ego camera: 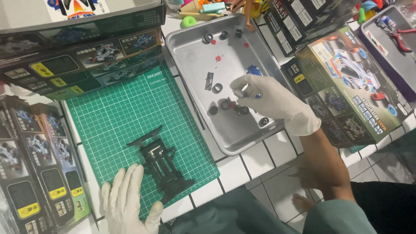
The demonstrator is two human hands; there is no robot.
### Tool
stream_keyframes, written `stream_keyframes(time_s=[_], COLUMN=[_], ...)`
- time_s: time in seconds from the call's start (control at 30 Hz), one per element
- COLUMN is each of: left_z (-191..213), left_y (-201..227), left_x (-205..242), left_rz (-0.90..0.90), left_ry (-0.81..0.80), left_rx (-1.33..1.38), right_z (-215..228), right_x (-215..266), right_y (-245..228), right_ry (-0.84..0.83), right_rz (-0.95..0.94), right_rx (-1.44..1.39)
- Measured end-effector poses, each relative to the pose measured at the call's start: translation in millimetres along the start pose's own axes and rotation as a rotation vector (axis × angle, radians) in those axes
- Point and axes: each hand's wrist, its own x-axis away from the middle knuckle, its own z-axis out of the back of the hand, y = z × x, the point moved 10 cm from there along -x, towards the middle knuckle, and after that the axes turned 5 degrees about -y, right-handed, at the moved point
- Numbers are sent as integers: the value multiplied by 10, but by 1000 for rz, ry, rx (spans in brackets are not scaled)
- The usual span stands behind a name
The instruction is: The person assembles a black plastic toy chassis on a green cutting mat. They pick up various small components, including wheels and a blue motor, from a metal tray and attach them to the frame by hand. The person repeatedly adjusts the parts to ensure they fit correctly.
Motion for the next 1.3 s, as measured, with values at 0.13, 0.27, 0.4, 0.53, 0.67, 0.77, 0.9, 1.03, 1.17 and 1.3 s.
stream_keyframes(time_s=[0.13,0.27,0.4,0.53,0.67,0.77,0.9,1.03,1.17,1.3], left_z=[-12,39,79,72,85,76,47,84,99,80], left_y=[5,14,34,27,16,9,-3,22,44,50], left_x=[27,38,27,44,46,50,62,61,84,102], left_rz=[39,39,23,39,40,18,1,-10,0,7], left_ry=[11,66,93,96,89,86,47,89,98,112], left_rx=[9,25,24,37,76,70,76,28,62,31], right_z=[-363,-48,-37,66,537,609,470,271,60,19], right_x=[-320,-441,-603,-337,-164,-27,366,487,739,634], right_y=[-180,-365,-324,-491,-324,-168,-108,115,213,580], right_ry=[-231,25,-20,-89,211,317,412,413,468,530], right_rz=[223,419,331,130,107,184,71,207,45,182], right_rx=[223,-135,2,224,81,-171,-661,-688,-694,-723])
